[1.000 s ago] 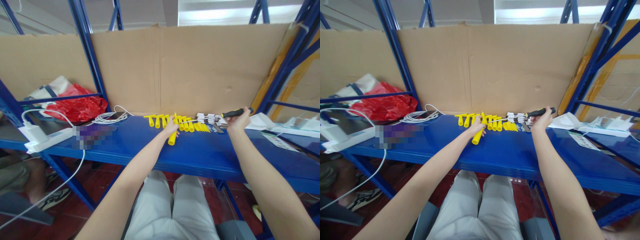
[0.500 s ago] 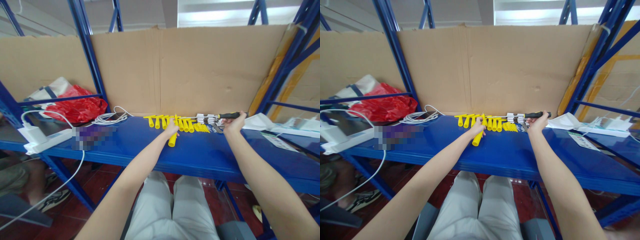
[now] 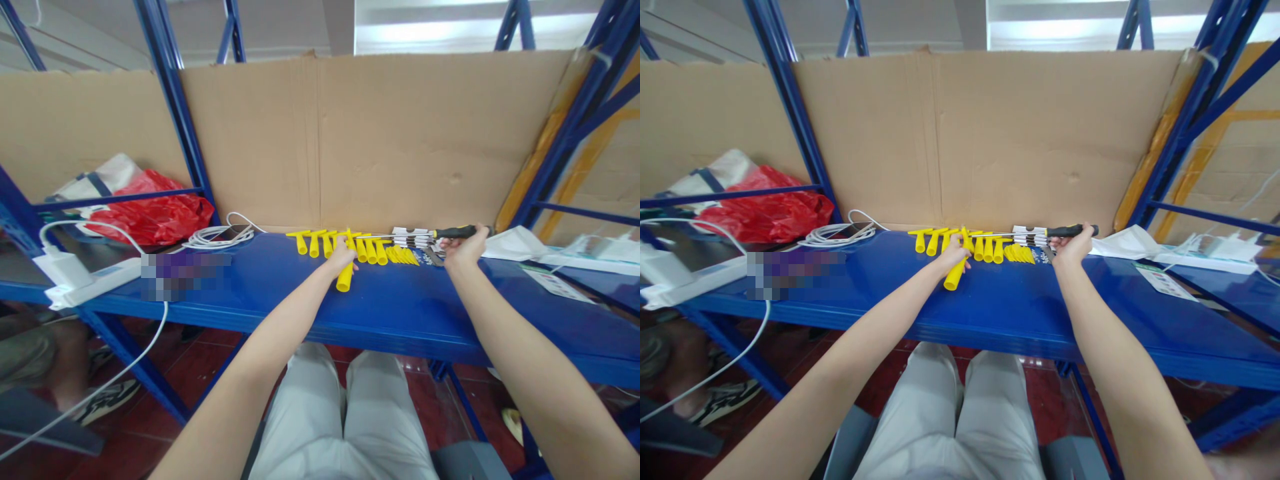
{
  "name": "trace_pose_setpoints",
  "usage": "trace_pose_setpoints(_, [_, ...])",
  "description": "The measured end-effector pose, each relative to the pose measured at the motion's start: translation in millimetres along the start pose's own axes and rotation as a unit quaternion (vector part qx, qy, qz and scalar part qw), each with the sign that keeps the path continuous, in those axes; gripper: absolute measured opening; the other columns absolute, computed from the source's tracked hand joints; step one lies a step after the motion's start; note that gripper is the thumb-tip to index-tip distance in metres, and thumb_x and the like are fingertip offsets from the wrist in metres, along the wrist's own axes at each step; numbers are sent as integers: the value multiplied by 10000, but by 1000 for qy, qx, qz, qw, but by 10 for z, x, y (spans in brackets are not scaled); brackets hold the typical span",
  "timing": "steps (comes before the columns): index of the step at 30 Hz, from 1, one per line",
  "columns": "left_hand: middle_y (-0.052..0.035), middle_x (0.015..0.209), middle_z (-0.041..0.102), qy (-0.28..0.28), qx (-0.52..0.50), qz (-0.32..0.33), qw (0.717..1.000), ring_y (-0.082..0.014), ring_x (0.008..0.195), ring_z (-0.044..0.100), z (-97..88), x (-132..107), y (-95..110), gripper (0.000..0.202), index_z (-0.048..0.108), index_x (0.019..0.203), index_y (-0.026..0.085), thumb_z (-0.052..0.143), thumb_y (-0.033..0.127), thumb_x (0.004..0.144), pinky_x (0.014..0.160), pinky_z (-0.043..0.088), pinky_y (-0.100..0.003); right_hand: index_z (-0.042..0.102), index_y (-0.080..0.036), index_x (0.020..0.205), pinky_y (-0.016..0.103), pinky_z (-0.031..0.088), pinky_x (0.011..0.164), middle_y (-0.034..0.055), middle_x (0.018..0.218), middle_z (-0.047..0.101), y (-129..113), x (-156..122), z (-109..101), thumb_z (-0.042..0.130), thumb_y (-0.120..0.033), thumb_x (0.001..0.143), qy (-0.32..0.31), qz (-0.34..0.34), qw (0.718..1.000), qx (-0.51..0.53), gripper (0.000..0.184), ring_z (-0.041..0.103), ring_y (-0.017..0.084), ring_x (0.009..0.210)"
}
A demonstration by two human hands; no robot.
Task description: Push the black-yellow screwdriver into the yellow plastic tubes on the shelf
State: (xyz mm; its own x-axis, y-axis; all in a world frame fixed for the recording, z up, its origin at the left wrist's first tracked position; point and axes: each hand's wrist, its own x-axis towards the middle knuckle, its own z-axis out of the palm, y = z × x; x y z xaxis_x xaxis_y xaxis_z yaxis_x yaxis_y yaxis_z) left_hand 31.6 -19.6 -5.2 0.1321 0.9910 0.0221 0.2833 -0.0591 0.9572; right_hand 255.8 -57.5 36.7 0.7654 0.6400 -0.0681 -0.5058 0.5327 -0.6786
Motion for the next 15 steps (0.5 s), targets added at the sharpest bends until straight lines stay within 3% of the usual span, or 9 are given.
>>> trace_pose_setpoints(6, [-93,1124,619,-1,3,-1,1000,-55,450,560,-3,17,-7,636,286,1383,221,523,49,818,404,465,-200,363,-247,677,193,339,255,-91,398,256,10,-1,-4,321,-351,975,-6,3,1000,3,318,348,103,282])
trace_pose_setpoints(15, [-68,1056,617,-3,21,4,1000,-42,420,519,-17,-31,25,606,291,1387,216,468,36,837,390,445,-184,358,-250,666,210,399,338,-62,469,290,109,248,-90,326,-414,961,-43,19,998,-42,340,405,113,359])
